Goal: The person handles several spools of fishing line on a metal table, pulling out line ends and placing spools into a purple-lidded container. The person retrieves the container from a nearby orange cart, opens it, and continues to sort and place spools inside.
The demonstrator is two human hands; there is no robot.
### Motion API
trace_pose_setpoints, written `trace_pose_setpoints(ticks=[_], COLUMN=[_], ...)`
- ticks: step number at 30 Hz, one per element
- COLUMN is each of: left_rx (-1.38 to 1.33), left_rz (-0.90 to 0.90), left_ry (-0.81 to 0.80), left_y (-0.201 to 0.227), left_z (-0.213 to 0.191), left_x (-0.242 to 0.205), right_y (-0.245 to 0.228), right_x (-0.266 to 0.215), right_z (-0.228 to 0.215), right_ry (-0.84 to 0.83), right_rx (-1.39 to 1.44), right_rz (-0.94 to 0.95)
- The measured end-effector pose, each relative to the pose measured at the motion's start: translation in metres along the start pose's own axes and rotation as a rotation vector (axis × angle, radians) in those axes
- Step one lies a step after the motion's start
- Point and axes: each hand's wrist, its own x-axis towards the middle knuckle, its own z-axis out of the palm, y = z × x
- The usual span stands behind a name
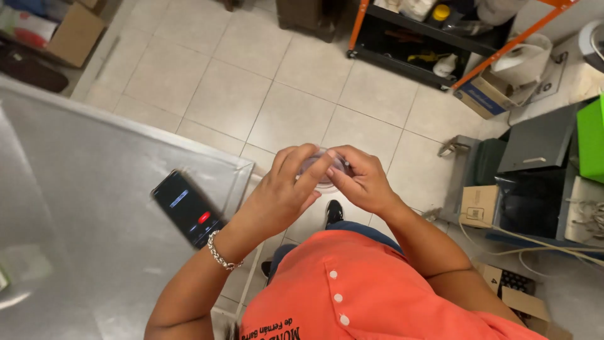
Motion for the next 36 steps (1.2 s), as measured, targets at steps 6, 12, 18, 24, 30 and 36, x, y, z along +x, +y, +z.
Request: trace_pose_setpoints(ticks=[6, 12, 18, 24, 30, 36], left_rx=[-0.469, -1.262, -1.466, -1.278, -0.983, -0.954], left_rz=[-0.110, -0.559, -0.681, -0.531, -0.425, -0.551], left_ry=[0.247, 0.458, 0.361, 0.264, 0.149, 0.243], left_y=[0.001, -0.026, -0.126, -0.237, -0.307, -0.375], left_z=[0.087, 0.182, 0.263, 0.312, 0.365, 0.442], left_x=[0.142, 0.254, 0.376, 0.526, 0.657, 0.742], right_y=[0.076, 0.169, 0.251, 0.255, 0.297, 0.408], right_x=[0.012, 0.060, 0.156, 0.278, 0.357, 0.439], right_z=[-0.114, -0.183, -0.266, -0.384, -0.516, -0.659], right_ry=[0.465, 0.802, 0.854, 0.654, 0.749, 0.619], right_rx=[-0.064, -0.164, -0.268, -0.163, -0.059, -0.109], right_rz=[-0.135, -0.329, -0.323, -0.057, 0.130, 0.640])
